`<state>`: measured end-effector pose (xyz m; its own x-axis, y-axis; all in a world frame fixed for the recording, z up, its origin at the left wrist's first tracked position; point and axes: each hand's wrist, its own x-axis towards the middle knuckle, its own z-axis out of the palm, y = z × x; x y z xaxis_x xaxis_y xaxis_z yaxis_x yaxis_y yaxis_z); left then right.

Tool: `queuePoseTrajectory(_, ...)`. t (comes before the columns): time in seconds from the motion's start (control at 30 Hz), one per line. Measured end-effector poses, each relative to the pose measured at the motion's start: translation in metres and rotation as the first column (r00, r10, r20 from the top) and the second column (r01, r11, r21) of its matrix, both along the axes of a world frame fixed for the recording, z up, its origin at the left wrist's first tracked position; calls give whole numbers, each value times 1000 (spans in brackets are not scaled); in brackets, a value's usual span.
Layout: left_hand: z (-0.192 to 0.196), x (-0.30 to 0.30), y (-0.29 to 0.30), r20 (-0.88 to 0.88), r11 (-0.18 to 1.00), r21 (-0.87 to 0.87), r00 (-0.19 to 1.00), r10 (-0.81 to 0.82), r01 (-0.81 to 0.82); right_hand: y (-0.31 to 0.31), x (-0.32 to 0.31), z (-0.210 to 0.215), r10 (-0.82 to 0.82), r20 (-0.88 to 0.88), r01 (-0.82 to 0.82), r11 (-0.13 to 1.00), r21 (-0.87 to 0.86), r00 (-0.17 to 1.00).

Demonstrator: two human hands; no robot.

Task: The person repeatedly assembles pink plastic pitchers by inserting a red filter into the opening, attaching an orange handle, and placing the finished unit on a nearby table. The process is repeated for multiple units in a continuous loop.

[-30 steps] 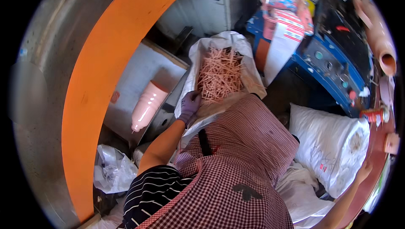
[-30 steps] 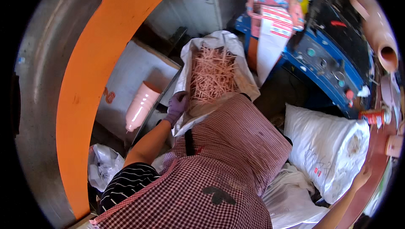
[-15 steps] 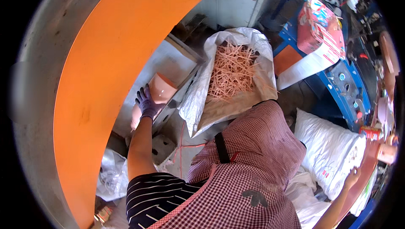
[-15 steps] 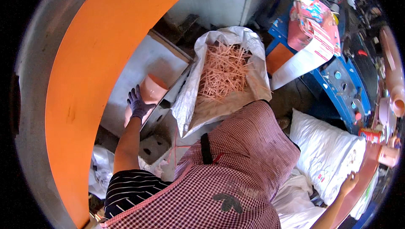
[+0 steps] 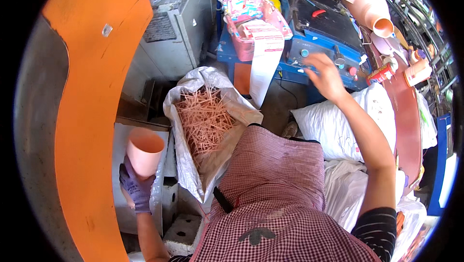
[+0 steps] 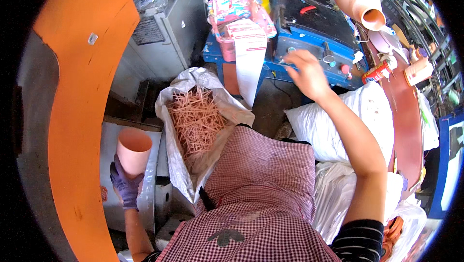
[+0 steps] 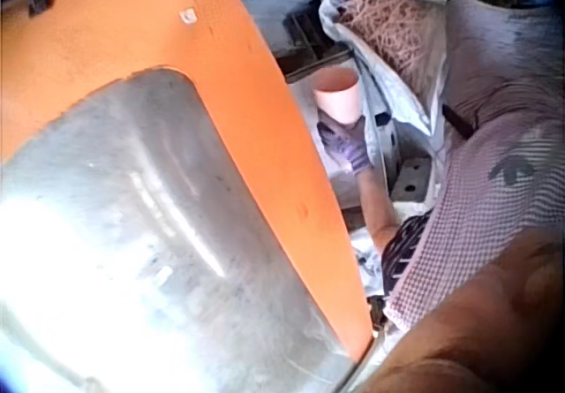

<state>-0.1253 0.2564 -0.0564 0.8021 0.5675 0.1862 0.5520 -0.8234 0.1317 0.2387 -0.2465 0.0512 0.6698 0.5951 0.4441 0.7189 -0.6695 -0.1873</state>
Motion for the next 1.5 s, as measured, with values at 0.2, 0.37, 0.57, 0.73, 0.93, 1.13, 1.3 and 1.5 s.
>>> queuePoseTrajectory(0.2,125,96,-49,245,333,-831,831,-499,446,81,82,-19,64,223,-63,998,-14,973)
queuePoseTrajectory(0.37,61,153,-61,335,-271,-937,789,-515,221,100,102,-40,10,122,-20,996,88,992)
queuePoseTrajectory(0.57,-29,157,-139,211,214,-850,684,-698,481,90,93,-54,25,318,-85,981,177,948)
queuePoseTrajectory(0.73,-42,152,-121,256,74,-921,739,-623,382,79,58,-53,166,471,-240,965,103,867)
queuePoseTrajectory(0.93,-40,161,-128,247,46,-933,728,-640,357,29,-76,-90,280,-770,386,737,555,573)
queuePoseTrajectory(1.13,-20,168,-145,219,81,-926,698,-682,370,35,-107,-112,462,-790,446,655,611,404)
queuePoseTrajectory(1.3,-25,167,-144,201,106,-922,694,-691,373,45,-108,-121,428,-791,477,636,607,437)
queuePoseTrajectory(1.5,-19,165,-150,213,108,-914,690,-692,391,51,-115,-120,380,-784,479,634,607,490)
